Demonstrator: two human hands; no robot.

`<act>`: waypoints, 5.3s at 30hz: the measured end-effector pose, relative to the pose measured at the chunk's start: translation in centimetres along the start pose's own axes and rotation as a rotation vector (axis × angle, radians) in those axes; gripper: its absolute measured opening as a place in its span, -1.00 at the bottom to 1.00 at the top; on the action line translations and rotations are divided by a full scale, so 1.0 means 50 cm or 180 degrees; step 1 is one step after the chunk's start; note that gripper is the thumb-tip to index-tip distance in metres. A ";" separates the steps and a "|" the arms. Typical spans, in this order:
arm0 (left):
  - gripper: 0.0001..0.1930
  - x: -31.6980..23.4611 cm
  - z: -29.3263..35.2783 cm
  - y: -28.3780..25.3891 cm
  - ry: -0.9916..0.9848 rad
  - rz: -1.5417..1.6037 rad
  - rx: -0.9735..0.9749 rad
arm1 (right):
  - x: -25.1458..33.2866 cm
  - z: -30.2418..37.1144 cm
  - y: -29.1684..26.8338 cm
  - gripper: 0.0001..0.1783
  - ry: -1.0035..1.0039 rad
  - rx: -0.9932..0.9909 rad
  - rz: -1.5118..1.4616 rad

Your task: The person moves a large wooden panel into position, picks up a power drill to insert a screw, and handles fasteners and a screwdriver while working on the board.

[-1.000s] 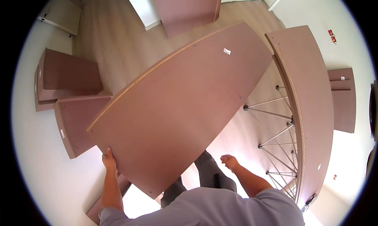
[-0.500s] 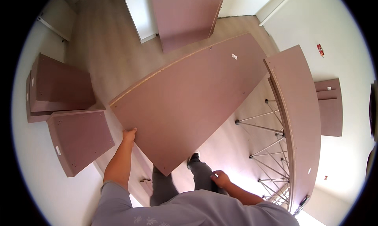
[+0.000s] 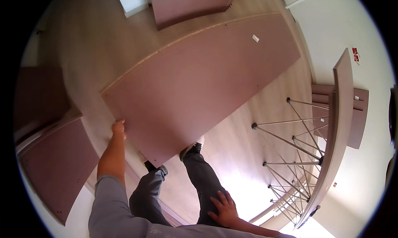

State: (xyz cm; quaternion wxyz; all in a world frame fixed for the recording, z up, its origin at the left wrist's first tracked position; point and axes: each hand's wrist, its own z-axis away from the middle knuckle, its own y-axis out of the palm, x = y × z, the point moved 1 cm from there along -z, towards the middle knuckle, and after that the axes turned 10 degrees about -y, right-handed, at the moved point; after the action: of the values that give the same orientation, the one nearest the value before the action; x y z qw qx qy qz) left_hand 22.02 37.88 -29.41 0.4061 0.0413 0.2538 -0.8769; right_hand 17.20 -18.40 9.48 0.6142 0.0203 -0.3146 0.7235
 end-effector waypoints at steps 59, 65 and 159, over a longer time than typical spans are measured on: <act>-0.59 0.806 1.627 0.314 0.3729 -0.5888 0.3570 | -0.592 0.996 1.014 -0.70 0.3758 -0.4041 -0.5437; -0.67 0.898 1.806 0.525 0.4228 -0.5572 0.3271 | -0.637 0.996 0.842 -0.61 0.2993 -0.4091 -0.6036; -0.74 2.531 2.540 0.821 0.0260 -0.3121 0.2911 | -2.397 2.254 1.108 -0.45 0.2553 -0.4025 -0.2412</act>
State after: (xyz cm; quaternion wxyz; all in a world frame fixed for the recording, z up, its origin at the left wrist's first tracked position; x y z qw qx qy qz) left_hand -15.26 -132.62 28.64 -0.1075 0.1223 -0.1386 -0.9769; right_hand -43.64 -180.15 26.09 0.7767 -0.4823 -0.3906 0.1079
